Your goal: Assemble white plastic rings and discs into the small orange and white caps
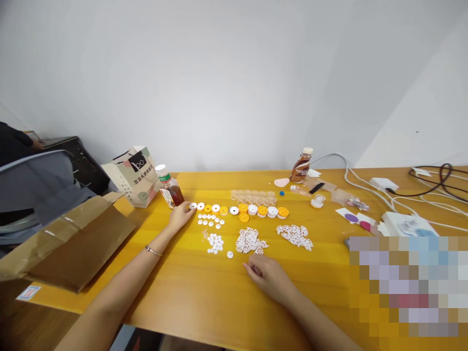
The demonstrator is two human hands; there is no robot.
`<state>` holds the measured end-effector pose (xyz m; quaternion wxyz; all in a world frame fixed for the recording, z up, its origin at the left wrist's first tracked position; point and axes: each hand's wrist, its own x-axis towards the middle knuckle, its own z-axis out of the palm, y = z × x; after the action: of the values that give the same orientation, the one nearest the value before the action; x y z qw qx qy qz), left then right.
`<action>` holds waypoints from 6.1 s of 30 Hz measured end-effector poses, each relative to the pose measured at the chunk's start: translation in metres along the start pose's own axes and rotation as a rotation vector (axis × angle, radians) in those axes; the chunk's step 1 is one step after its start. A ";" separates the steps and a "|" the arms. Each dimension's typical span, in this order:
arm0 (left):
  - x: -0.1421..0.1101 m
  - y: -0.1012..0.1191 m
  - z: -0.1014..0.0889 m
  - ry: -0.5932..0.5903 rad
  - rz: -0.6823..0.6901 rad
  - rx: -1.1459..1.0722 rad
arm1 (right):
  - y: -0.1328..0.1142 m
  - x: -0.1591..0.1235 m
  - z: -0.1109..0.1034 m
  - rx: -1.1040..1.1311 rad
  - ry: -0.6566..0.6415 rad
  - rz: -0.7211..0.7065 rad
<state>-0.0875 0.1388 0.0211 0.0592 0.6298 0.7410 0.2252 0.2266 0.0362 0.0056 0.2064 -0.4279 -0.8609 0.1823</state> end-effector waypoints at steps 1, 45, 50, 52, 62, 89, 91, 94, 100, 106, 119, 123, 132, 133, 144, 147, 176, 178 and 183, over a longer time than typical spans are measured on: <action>-0.006 0.004 -0.002 0.009 0.006 -0.005 | 0.000 0.000 0.000 -0.002 -0.005 0.000; -0.116 0.075 0.029 -0.329 0.593 -0.242 | -0.004 -0.001 0.003 0.210 0.101 0.062; -0.120 0.078 0.021 -0.197 0.612 -0.352 | -0.019 0.013 0.006 0.645 0.176 0.130; -0.120 0.078 0.019 -0.150 0.611 -0.394 | -0.025 0.022 0.007 0.833 0.098 0.143; -0.125 0.071 0.031 -0.227 0.635 -0.285 | -0.018 0.021 0.018 0.778 -0.012 0.152; -0.077 0.020 -0.018 -0.358 0.471 -0.146 | -0.022 0.020 0.001 0.420 0.036 0.099; -0.078 0.022 -0.015 -0.343 0.489 -0.098 | -0.022 0.020 0.000 0.412 0.036 0.102; -0.078 0.024 -0.012 -0.325 0.538 -0.009 | -0.023 0.020 -0.001 0.412 0.040 0.100; -0.080 0.028 -0.011 -0.264 0.574 0.052 | -0.024 0.020 -0.002 0.418 0.050 0.106; -0.098 0.057 0.003 -0.448 0.380 -0.723 | -0.031 0.024 0.004 0.534 0.077 0.156; -0.107 0.085 0.011 -0.537 0.291 -0.885 | -0.039 0.027 0.003 0.841 0.115 0.287; -0.108 0.080 0.004 -0.324 0.574 -0.666 | -0.043 0.028 -0.002 0.846 0.074 0.320; -0.105 0.071 0.004 -0.250 0.911 -0.382 | -0.041 0.026 -0.002 0.834 0.023 0.340; -0.105 0.071 0.004 -0.251 0.909 -0.373 | -0.041 0.026 -0.002 0.828 0.023 0.339; -0.107 0.067 0.017 -0.141 0.956 -0.381 | -0.028 0.021 0.009 0.710 0.078 0.240; -0.108 0.064 0.020 -0.141 0.929 -0.312 | -0.021 0.017 0.016 0.481 0.196 0.126; -0.128 0.061 0.009 -0.127 0.838 -0.174 | -0.014 0.011 0.029 0.187 0.250 -0.155; -0.133 0.059 0.008 -0.123 0.845 -0.161 | -0.015 0.011 0.029 0.177 0.270 -0.167; -0.140 0.060 0.008 -0.144 0.846 -0.116 | -0.016 0.011 0.029 0.150 0.308 -0.183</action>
<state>-0.0021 0.0132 0.0109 0.0485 0.8878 0.3978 0.2266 0.1957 0.0322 -0.0090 0.3825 -0.3539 -0.8386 0.1587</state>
